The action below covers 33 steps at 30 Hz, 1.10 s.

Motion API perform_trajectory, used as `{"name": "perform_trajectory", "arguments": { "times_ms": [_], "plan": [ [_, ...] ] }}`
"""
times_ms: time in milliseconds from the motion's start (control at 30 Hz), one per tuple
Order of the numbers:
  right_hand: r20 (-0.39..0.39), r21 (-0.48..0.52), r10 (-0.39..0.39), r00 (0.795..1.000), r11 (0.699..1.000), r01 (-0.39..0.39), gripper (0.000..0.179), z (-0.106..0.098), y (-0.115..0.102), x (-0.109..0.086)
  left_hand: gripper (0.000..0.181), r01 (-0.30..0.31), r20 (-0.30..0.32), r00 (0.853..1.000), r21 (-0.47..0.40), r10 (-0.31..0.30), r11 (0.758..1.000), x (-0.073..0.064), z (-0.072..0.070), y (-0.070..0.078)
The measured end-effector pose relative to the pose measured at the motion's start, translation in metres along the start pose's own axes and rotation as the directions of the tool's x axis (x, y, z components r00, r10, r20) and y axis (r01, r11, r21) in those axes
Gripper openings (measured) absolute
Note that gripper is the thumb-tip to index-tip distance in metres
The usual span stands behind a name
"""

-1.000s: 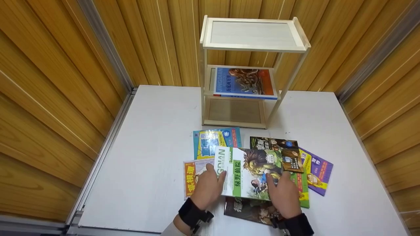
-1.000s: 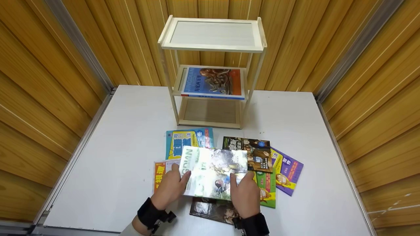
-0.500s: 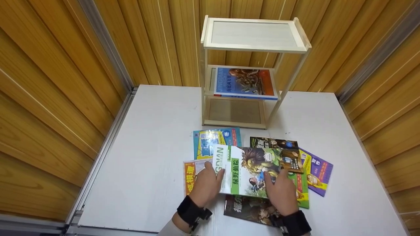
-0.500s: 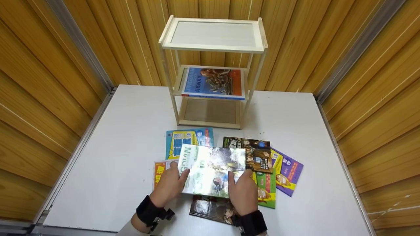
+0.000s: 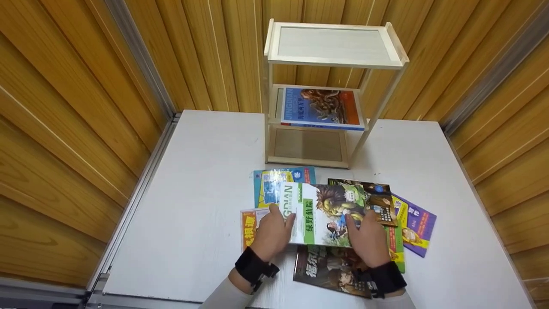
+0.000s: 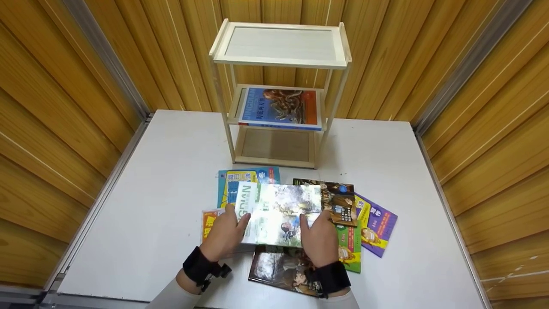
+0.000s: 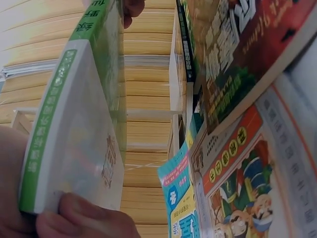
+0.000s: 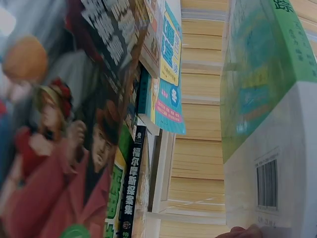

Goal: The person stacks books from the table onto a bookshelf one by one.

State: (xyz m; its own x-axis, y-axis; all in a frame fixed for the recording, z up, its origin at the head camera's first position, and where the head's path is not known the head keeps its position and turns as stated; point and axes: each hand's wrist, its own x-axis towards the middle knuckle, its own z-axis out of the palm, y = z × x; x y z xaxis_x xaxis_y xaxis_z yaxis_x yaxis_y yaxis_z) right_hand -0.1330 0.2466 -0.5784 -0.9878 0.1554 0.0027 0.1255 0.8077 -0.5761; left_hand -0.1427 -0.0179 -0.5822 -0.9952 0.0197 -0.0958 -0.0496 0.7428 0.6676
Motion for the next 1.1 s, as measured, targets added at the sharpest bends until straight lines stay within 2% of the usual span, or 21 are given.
{"name": "perform_trajectory", "arguments": {
  "times_ms": [233,433,667,800,900,1100],
  "plan": [
    [0.036,-0.001,0.001,0.999,1.000,-0.001,0.074,0.003,-0.006,0.036,0.069,-0.064,-0.042,0.997,0.075,0.068,0.995,0.029,-0.002,0.002],
    [0.041,-0.014,0.007,0.999,1.000,-0.007,0.079,0.007,-0.005,0.073,0.066,-0.093,-0.045,0.994,0.125,0.099,0.988,0.067,-0.003,0.006],
    [0.037,0.000,-0.026,0.999,1.000,0.026,0.078,0.019,-0.008,0.117,0.068,-0.121,-0.099,0.985,0.209,0.144,0.970,0.110,-0.007,0.007],
    [0.036,-0.040,-0.014,0.999,0.999,0.015,0.079,0.021,-0.005,0.133,0.070,-0.123,-0.085,0.986,0.203,0.143,0.971,0.130,-0.001,0.011],
    [0.053,-0.055,-0.013,0.999,0.998,0.016,0.083,0.023,-0.002,0.144,0.070,-0.098,-0.079,0.990,0.205,0.116,0.974,0.145,0.003,0.013],
    [0.068,-0.053,0.003,0.998,0.999,0.001,0.086,0.036,-0.009,0.165,0.065,-0.043,-0.097,0.993,0.222,0.066,0.974,0.169,0.003,0.006]
  ]
}}
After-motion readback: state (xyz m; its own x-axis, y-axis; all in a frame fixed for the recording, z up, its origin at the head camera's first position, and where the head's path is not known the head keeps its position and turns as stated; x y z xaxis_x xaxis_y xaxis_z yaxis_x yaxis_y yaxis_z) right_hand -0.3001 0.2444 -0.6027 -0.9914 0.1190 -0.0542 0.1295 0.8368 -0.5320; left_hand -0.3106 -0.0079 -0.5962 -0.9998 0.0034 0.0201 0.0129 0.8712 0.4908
